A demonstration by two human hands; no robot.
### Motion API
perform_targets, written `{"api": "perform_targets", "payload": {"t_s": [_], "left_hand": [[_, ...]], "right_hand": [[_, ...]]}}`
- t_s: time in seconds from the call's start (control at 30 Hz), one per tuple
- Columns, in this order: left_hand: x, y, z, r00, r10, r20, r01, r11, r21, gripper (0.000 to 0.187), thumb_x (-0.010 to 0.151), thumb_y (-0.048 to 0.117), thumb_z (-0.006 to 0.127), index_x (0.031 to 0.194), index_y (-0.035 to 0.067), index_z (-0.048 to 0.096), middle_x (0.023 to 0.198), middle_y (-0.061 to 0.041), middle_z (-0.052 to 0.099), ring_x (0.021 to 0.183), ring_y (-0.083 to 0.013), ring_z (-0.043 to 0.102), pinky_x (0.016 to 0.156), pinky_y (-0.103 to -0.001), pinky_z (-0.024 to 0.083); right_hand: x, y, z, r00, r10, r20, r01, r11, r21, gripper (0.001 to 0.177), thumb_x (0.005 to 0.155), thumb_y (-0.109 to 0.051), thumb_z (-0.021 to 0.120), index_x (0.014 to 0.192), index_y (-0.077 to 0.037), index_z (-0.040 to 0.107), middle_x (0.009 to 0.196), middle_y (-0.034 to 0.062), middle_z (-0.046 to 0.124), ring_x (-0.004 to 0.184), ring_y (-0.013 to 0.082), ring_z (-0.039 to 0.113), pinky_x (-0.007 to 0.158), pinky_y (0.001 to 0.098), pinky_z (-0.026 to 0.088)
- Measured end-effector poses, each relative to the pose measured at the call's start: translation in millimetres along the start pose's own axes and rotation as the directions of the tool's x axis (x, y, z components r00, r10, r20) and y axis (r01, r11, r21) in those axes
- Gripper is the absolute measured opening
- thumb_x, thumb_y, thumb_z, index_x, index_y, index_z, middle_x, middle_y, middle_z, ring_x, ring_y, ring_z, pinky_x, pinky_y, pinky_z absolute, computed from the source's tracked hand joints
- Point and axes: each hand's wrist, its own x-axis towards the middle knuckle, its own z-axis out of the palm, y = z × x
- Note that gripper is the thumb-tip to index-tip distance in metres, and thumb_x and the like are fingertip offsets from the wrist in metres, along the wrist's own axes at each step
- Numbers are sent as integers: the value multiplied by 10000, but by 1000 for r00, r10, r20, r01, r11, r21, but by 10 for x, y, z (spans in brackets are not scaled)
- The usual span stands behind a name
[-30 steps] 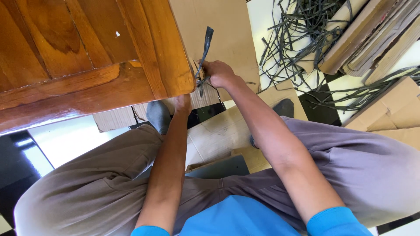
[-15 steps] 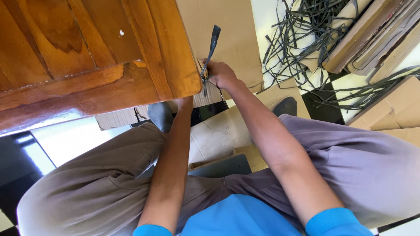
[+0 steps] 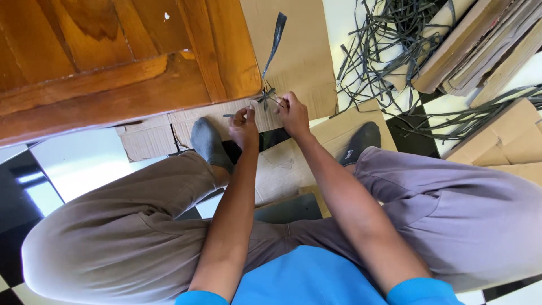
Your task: Packaging a wooden furniture piece by securing its legs to cardboard using plastic ties.
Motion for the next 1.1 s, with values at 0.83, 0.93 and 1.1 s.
{"api": "perform_targets", "payload": {"t_s": [0.83,0.93,1.1], "left_hand": [[-157,-6,124,754,-324,572,586,725,-361,158,819,166,848,934,124,749,746,-33,714,625,-123,667,502,-187,318],[-185,47,167,754,-302,584,588,707,-394,171,850,176,815,958,127,693,753,-23,715,606,-57,638,472,-137,294],[-125,-56,258,787,-267,556,510,789,-344,151,842,224,839,902,134,734,681,13,623,602,-64,517,527,-199,311]], "right_hand": [[-296,81,46,985,169,21,-170,985,18,136,908,-297,692,1031,-263,739,839,52,777,927,330,743,860,484,562],[-321,195,68,983,176,47,-175,984,-16,149,900,-273,694,1031,-282,763,871,84,769,961,366,724,857,530,548],[-333,432,152,963,182,201,-201,977,77,154,874,-218,679,970,-276,784,795,52,766,901,297,747,861,427,553]]}}
